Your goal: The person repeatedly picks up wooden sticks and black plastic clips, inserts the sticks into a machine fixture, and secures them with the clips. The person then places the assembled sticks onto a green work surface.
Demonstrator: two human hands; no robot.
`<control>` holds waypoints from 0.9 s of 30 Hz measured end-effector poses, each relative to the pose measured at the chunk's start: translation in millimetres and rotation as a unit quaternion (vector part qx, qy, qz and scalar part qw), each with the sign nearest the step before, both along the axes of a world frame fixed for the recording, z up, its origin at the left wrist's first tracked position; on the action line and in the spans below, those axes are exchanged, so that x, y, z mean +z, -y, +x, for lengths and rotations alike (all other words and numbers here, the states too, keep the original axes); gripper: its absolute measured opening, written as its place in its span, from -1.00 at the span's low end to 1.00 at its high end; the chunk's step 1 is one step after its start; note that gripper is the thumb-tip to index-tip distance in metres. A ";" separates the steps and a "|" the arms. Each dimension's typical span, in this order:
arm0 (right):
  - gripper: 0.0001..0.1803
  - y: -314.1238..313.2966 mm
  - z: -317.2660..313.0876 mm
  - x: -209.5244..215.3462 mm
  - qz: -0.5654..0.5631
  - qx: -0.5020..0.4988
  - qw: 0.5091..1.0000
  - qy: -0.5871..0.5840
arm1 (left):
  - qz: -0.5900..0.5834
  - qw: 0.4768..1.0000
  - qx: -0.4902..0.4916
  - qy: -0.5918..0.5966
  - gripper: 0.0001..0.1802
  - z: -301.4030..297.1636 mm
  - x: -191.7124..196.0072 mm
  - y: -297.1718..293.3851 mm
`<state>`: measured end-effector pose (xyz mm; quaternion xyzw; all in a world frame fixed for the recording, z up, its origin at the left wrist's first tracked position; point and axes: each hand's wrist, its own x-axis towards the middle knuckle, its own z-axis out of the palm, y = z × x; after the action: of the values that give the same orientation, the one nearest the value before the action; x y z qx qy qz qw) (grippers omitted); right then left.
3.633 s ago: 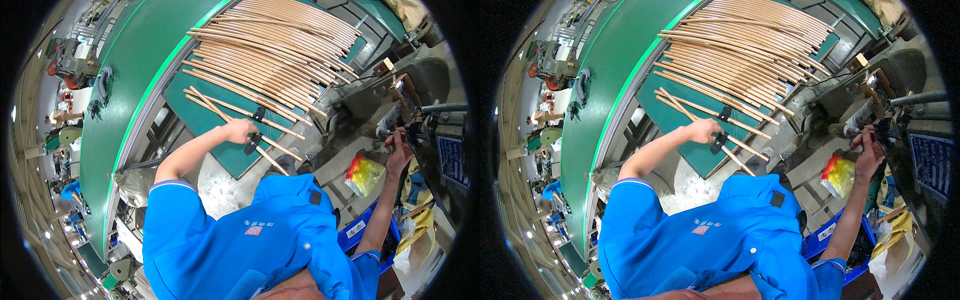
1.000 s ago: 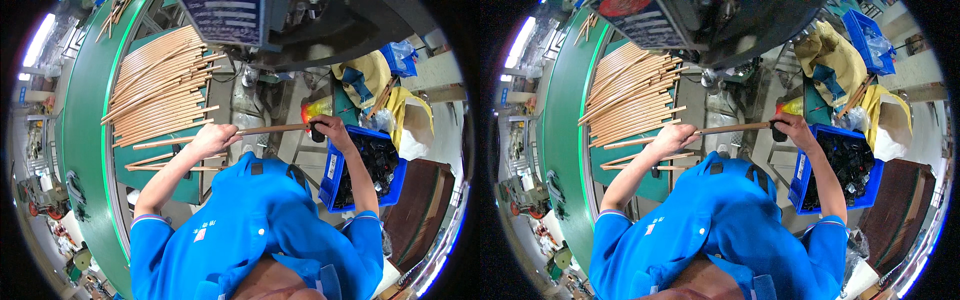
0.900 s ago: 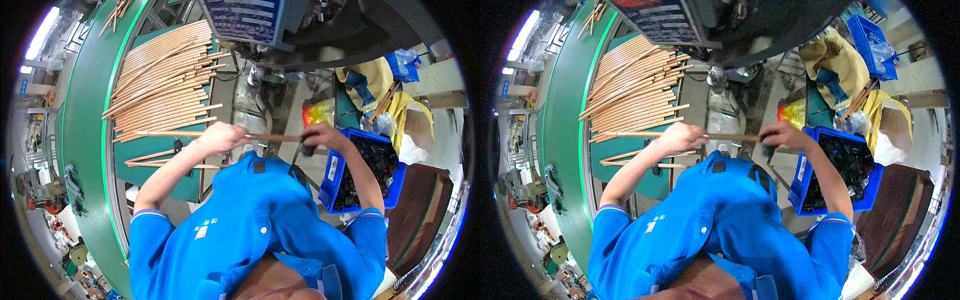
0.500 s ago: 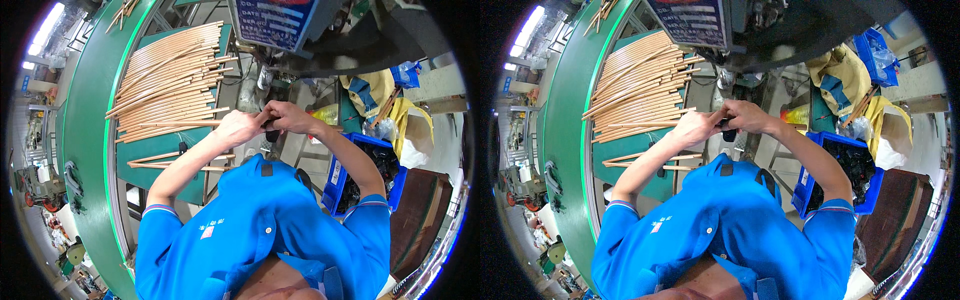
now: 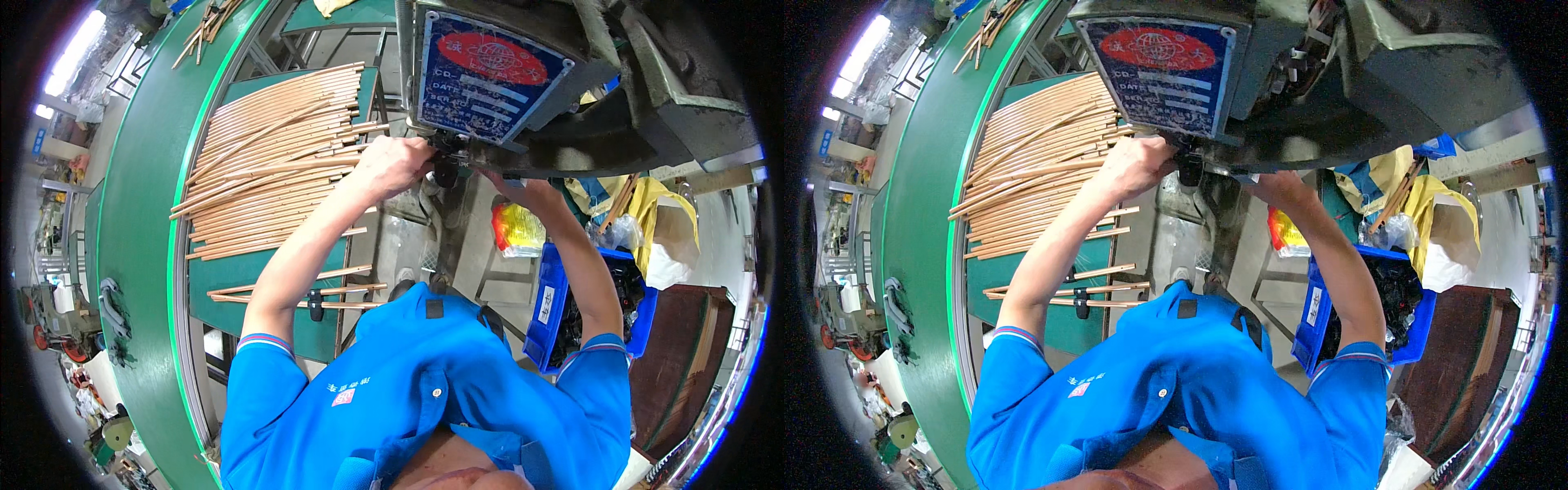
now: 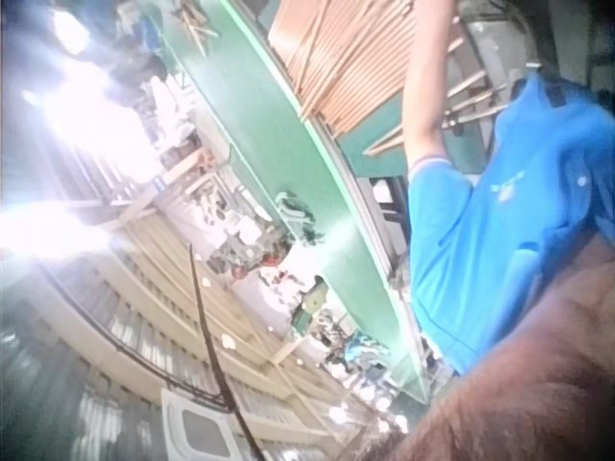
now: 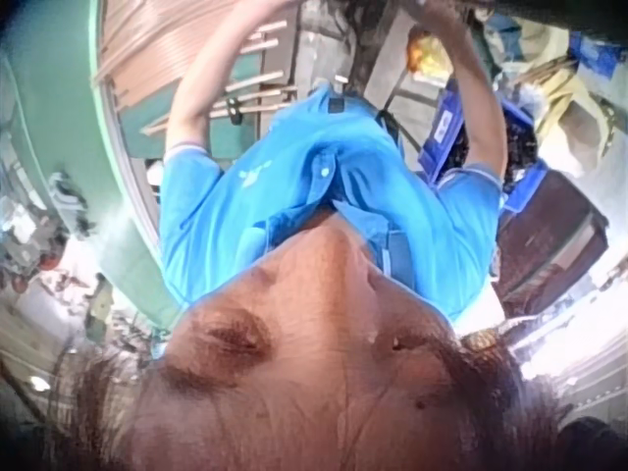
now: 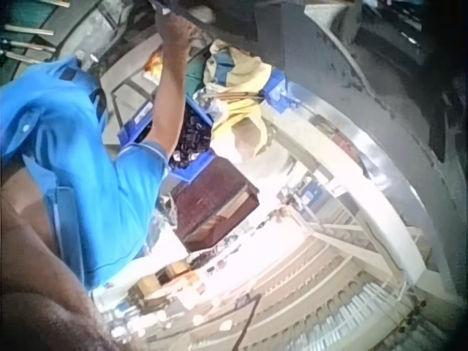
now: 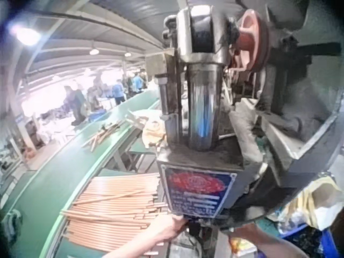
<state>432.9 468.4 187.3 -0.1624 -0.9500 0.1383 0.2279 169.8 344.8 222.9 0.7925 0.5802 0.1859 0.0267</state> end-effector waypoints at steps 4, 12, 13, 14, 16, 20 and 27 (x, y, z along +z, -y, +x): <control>-0.61 1.1 2.5 8.7 0.016 0.002 0.999 0.038 | -0.054 0.998 0.007 0.003 -0.70 -0.2 4.7 -1.4; -0.46 -26.3 -8.1 -32.5 0.191 -0.042 0.967 0.162 | -0.119 0.993 0.018 0.012 -0.71 -7.2 7.5 -13.1; -0.44 -27.3 -11.4 -35.1 0.206 -0.036 0.961 0.180 | -0.129 0.991 0.019 0.016 -0.71 -6.0 11.3 -12.8; -0.46 -28.2 -9.1 -35.2 0.277 -0.009 0.950 0.147 | -0.110 0.994 0.007 0.025 -0.72 -5.3 10.1 -11.5; -0.46 -28.6 -7.8 -29.7 0.201 0.038 0.967 0.152 | -0.073 0.996 -0.014 0.041 -0.73 -5.4 3.9 -6.4; -0.57 -17.4 -8.3 -17.7 -0.263 0.034 0.961 0.080 | -0.023 0.998 -0.055 0.032 -0.77 -3.8 5.1 -6.1; -0.56 -26.1 -4.0 -14.2 -0.714 -0.102 -0.642 -0.260 | -0.012 0.999 -0.044 0.010 -0.80 0.4 12.0 -7.7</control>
<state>428.9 494.5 173.2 0.1193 -0.7842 -0.6089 0.0010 170.2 352.5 234.9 0.8149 0.5470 0.1851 0.0500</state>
